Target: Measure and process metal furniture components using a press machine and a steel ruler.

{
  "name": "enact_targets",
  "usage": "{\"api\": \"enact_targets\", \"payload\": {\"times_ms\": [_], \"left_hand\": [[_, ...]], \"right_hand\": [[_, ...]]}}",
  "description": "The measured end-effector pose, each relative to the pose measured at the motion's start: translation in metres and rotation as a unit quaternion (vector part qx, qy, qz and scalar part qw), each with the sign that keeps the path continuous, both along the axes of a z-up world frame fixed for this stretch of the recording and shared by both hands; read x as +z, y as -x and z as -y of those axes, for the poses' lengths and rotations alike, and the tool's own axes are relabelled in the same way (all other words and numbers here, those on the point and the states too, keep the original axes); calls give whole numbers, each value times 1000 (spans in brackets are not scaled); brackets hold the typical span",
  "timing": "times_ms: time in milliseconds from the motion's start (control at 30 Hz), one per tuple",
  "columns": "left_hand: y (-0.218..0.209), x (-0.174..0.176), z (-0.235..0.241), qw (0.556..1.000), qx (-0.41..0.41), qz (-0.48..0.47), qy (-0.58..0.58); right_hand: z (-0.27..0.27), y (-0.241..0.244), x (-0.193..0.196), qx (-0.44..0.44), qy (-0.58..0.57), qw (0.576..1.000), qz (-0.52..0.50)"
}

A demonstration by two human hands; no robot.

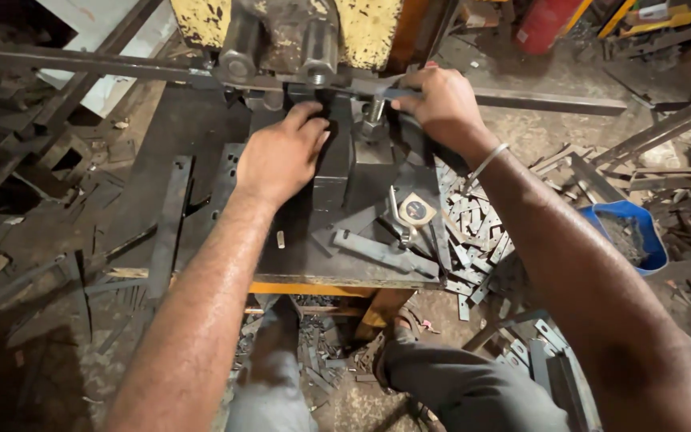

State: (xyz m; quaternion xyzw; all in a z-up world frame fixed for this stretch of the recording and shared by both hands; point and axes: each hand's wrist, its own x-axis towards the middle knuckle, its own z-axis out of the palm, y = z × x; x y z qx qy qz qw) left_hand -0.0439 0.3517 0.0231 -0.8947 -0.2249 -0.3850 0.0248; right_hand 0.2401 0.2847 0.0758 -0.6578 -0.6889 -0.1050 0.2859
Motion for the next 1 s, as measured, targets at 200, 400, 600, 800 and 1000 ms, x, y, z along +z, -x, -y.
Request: {"api": "enact_targets", "payload": {"times_ms": [200,400,600,800,1000], "left_hand": [[-5,-11,-10,1000,15,-11,23],[-6,-15,-13,999,33,-15,5],[-8,-9,-11,995,78,-47,40],[-12,-11,-14,993,100,-60,18],[-12,-7,-9,992,104,-56,39]], "right_hand": [[-47,-18,-20,-17,-9,998,63],[-48,10,-9,89,-70,992,47],[-56,22,-13,34,-9,989,-145],[-45,28,-4,71,-6,983,-172],[-43,33,-5,29,-30,994,-102]]}}
